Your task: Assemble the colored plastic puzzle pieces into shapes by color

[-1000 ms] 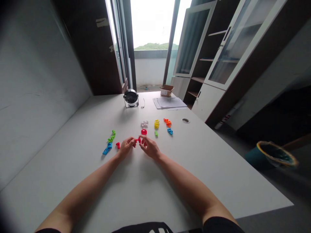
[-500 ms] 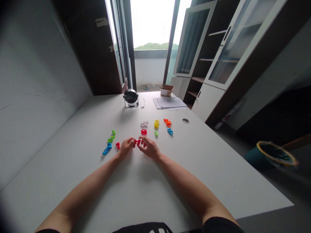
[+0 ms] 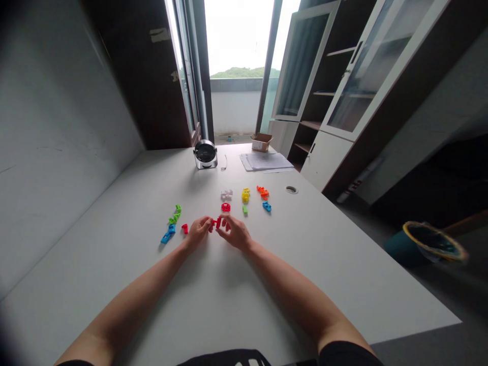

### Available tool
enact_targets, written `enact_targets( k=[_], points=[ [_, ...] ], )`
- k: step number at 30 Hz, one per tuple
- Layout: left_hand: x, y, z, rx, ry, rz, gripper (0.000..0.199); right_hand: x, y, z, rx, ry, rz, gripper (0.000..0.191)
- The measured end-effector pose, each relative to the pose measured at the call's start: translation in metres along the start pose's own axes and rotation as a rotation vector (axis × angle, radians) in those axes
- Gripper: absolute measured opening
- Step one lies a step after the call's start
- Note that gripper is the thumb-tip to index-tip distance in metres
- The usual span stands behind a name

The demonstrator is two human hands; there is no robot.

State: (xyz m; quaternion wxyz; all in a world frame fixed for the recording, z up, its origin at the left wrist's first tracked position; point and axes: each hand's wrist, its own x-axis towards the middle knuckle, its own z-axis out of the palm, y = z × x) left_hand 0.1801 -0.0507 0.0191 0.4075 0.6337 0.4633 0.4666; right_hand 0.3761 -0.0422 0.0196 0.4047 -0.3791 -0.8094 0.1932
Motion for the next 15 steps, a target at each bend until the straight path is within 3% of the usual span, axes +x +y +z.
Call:
enact_targets(
  k=[15],
  points=[
    [0.0007,0.0053,0.0021,-0.128,-0.059,0.003,0.032,0.0019,-0.0012,-0.0014,0.018,0.054,0.046,0.029]
  ],
)
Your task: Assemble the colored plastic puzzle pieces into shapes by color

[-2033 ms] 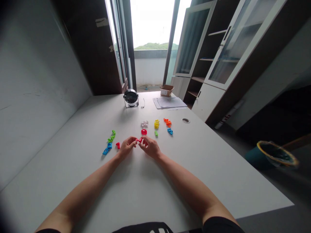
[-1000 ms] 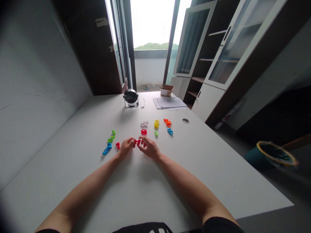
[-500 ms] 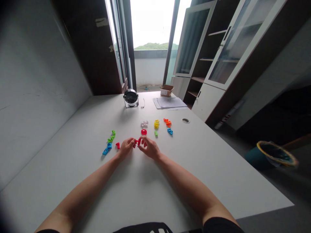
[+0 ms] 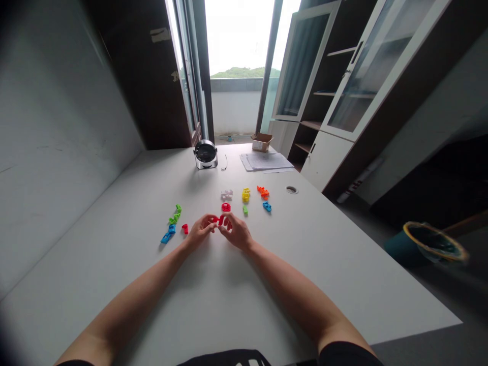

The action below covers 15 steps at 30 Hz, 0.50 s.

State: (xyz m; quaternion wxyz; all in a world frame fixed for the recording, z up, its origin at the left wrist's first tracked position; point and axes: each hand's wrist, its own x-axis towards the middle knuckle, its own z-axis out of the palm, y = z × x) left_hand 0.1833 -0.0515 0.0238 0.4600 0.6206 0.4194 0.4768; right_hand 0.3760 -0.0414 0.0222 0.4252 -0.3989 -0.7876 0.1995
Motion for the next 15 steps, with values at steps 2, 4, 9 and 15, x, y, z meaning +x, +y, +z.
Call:
enact_targets(
  k=[2,4,9,15],
  points=[
    [0.0002,-0.0021,-0.0003,-0.008,-0.006,0.009,0.033,0.0,-0.0004,-0.0002,0.001,-0.002,0.003,0.029],
    [0.0002,-0.0042,-0.0011,0.001,-0.008,0.018,0.03,-0.0001,-0.0013,-0.0007,0.006,-0.006,0.002,0.026],
    [0.0004,-0.0053,-0.0027,0.023,-0.02,0.018,0.029,0.0009,-0.0027,-0.0014,0.016,-0.009,0.008,0.022],
    [0.001,-0.0026,-0.0037,0.01,-0.005,0.002,0.032,0.001,-0.0019,-0.002,0.016,0.001,0.012,0.031]
  ],
)
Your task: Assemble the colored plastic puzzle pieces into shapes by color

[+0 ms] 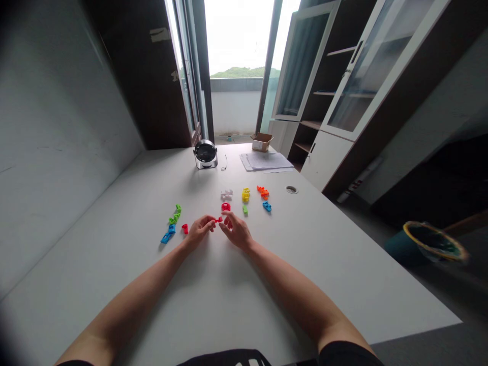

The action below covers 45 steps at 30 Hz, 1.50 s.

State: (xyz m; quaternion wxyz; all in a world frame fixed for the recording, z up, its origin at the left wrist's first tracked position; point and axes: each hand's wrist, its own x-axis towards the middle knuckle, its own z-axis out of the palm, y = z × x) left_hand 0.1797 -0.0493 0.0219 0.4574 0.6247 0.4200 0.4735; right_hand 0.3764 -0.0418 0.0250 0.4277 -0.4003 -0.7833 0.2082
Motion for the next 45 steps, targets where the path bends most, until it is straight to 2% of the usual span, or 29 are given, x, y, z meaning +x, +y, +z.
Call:
enact_targets(
  k=[8,15,29,45],
  points=[
    [-0.0018,0.004,-0.0008,0.044,-0.001,0.004,0.036,-0.0025,0.0068,0.0025,-0.011,-0.057,-0.071,0.04],
    [-0.0013,-0.0013,-0.0004,0.015,0.007,0.007,0.037,-0.0028,0.0093,0.0038,-0.024,-0.066,-0.091,0.044],
    [0.0002,-0.0044,-0.0001,0.046,0.026,0.01,0.046,-0.0031,0.0085,0.0043,-0.017,-0.039,-0.121,0.04],
    [0.0004,-0.0012,0.0017,-0.052,0.027,0.016,0.027,-0.0008,0.0021,0.0029,-0.026,0.012,-0.049,0.026]
  ],
)
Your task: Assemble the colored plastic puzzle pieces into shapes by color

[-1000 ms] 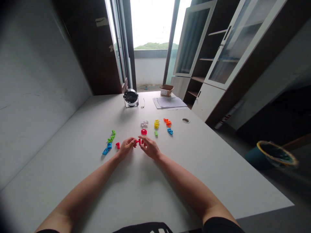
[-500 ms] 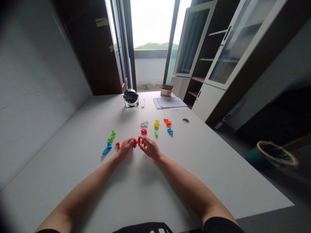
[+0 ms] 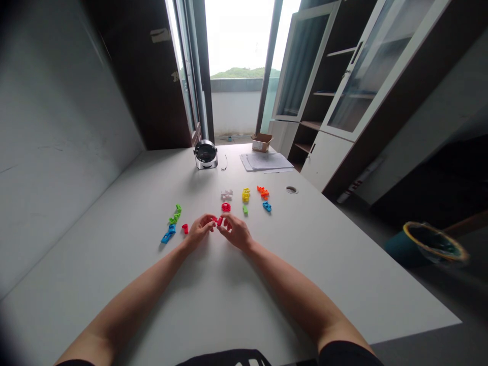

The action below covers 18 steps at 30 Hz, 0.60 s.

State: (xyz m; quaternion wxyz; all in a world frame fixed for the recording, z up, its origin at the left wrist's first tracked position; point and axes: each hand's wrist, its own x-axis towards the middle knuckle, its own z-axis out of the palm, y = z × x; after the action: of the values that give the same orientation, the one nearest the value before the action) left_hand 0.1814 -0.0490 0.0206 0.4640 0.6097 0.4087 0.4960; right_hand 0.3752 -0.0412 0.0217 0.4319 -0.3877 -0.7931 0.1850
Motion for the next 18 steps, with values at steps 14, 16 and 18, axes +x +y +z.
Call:
enact_targets(
  k=[14,16,18],
  points=[
    [-0.0013,0.0044,-0.0018,0.111,0.015,0.004,0.032,-0.0007,0.0023,-0.0001,0.025,-0.032,-0.018,0.03],
    [-0.0011,0.0032,-0.0019,0.112,0.022,-0.003,0.034,-0.001,0.0037,0.001,0.016,-0.029,-0.028,0.025],
    [-0.0007,0.0014,-0.0019,0.117,0.021,-0.009,0.035,-0.0013,0.0053,0.0018,0.008,-0.028,-0.032,0.022]
  ],
)
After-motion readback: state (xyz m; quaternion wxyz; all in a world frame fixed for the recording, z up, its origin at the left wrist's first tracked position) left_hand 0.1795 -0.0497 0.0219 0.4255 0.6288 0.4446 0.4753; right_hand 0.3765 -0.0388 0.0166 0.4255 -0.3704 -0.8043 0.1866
